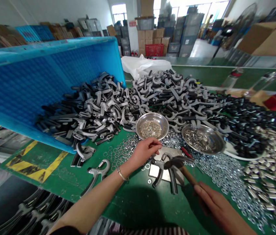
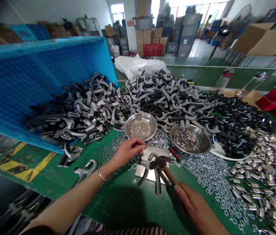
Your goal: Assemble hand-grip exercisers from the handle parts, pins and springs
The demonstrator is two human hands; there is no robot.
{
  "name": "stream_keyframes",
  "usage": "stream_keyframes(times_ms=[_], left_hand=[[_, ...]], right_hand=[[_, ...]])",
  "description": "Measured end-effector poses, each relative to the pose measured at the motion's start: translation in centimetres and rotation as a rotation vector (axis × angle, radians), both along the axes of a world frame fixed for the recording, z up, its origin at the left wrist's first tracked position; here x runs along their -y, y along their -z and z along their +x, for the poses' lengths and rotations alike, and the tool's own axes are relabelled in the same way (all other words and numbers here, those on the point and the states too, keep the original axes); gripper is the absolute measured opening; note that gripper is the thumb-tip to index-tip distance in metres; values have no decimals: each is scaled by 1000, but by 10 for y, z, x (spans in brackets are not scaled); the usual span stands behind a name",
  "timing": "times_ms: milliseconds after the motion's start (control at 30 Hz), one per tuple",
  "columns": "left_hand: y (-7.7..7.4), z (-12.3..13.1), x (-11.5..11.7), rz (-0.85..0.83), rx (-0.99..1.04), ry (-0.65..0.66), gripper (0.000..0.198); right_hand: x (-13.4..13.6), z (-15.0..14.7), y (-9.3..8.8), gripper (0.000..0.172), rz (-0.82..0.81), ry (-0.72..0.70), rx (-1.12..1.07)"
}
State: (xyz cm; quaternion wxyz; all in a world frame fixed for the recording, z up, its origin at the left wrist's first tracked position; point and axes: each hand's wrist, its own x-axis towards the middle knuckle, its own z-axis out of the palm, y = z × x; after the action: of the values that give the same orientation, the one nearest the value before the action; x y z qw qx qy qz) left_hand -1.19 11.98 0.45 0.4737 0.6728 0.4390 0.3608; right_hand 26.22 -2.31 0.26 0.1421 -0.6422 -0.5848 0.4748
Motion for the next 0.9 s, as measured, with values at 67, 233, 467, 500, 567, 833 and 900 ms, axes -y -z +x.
stream_keyframes(times_ms=[67, 233, 467, 500, 567, 833, 900], left_hand=[[11, 3, 16, -41, 5, 4, 12], [25, 18, 14, -67, -101, 30, 13], [32, 37, 0, 210, -479, 65, 15], [33, 38, 0, 219, -508, 68, 16], [34, 40, 1, 234, -546, 75, 17], [39, 42, 6, 512, -790, 159, 19], [43, 40, 6, 666, -882, 251, 18]], right_hand=[[0, -4, 4, 50, 11, 147, -117], [12, -18, 19, 47, -1, 507, -343], [17, -15, 26, 50, 71, 510, -364], [17, -14, 26, 51, 76, 507, -366], [18, -13, 28, 52, 76, 503, -375], [16, -17, 30, 47, 29, 461, -404], [17, -18, 30, 46, 4, 453, -425]])
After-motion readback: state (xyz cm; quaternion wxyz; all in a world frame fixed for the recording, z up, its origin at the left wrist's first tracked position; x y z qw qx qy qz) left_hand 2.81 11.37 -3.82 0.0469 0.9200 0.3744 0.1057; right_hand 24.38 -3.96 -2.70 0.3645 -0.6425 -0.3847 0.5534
